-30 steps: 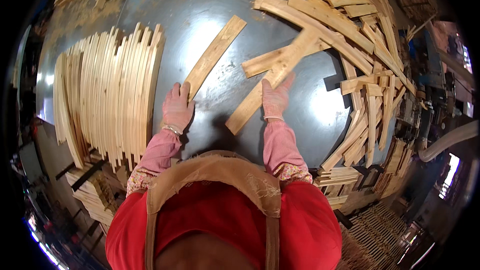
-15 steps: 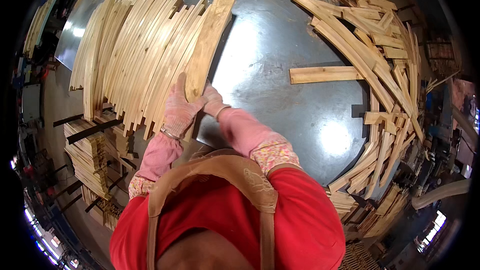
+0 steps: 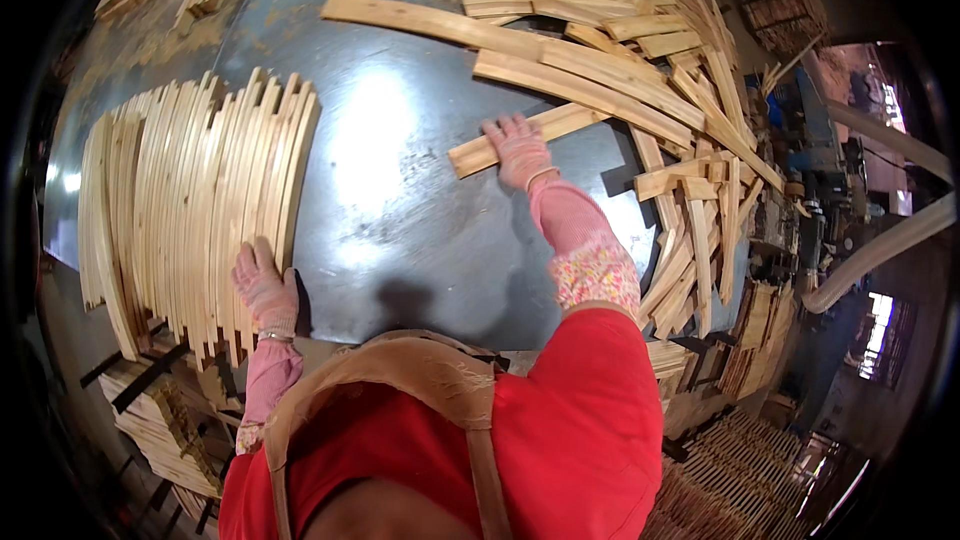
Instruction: The person picks up thin wooden planks from a pile on a metal table and stacks them neatly. They repeatedly gather the planks, align them, and place them into a growing stack, occasionally adjusting the pile to maintain order.
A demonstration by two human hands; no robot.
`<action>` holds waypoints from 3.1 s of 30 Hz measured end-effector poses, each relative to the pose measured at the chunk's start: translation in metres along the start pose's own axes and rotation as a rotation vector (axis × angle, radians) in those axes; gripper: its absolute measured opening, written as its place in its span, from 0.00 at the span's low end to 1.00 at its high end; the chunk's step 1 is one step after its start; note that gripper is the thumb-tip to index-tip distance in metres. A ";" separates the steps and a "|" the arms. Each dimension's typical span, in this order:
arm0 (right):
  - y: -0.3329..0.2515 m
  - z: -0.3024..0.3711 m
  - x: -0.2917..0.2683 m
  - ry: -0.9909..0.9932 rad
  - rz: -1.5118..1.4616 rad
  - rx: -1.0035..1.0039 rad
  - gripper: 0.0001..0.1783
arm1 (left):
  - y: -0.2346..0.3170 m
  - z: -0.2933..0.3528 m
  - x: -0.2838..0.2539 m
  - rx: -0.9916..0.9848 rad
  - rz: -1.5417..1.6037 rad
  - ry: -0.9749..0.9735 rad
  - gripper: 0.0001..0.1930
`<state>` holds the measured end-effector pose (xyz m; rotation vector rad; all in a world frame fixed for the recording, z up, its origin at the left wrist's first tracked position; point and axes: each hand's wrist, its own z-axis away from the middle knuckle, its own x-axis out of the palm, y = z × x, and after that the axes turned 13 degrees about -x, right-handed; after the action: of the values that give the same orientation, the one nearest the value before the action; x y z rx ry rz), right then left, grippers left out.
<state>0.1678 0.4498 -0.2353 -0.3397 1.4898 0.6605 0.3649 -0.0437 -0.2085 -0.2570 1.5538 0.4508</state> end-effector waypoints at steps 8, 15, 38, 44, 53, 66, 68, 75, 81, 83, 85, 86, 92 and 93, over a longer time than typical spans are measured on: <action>-0.024 -0.125 -0.132 -0.034 -0.927 0.086 0.46 | 0.160 0.004 0.028 0.086 1.027 -0.535 0.32; 0.033 -0.131 -0.066 -0.041 -0.727 0.005 0.43 | 0.211 -0.038 0.002 -0.230 0.811 -0.769 0.20; -0.054 -0.238 -0.034 0.572 -0.985 0.343 0.28 | 0.166 -0.027 0.030 -0.312 1.072 -0.796 0.20; -0.070 -0.306 -0.029 0.151 -0.528 -0.039 0.34 | 0.056 0.024 0.030 -0.080 0.432 -0.258 0.24; 0.025 -0.210 -0.020 -0.136 -0.539 0.200 0.40 | 0.001 0.067 0.015 -0.021 0.013 -0.090 0.34; -0.198 -0.205 -0.022 0.096 -1.188 0.221 0.39 | 0.012 0.018 0.000 0.038 0.037 -0.161 0.44; -0.162 -0.249 -0.012 0.484 -1.002 0.474 0.36 | 0.009 0.019 0.005 0.077 0.046 -0.105 0.42; -0.134 -0.427 -0.082 -0.148 -0.652 0.099 0.44 | 0.009 0.018 0.007 0.027 0.156 -0.034 0.36; -0.097 -0.458 -0.066 -0.064 -0.324 -0.044 0.36 | 0.005 0.017 -0.006 0.003 0.201 -0.068 0.34; -0.049 -0.436 -0.057 0.003 -0.245 0.026 0.32 | 0.001 0.018 -0.001 0.009 0.196 -0.057 0.33; 0.006 -0.396 -0.022 -0.024 -0.410 0.049 0.33 | 0.002 0.017 0.008 0.040 0.205 -0.019 0.32; 0.030 -0.372 -0.010 -0.088 -0.631 0.036 0.34 | 0.005 0.019 0.012 0.000 0.199 -0.014 0.31; -0.086 -0.181 -0.022 -0.192 -1.290 0.253 0.50 | -0.005 0.023 0.000 -0.059 0.365 -0.148 0.36; -0.116 -0.145 -0.004 -0.136 -1.378 0.228 0.51 | -0.019 0.016 0.000 -0.092 0.383 -0.025 0.36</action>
<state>0.1211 0.2722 -0.2641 -0.9711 0.8684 -0.5717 0.3876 -0.0531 -0.2109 -0.0212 1.5621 0.8227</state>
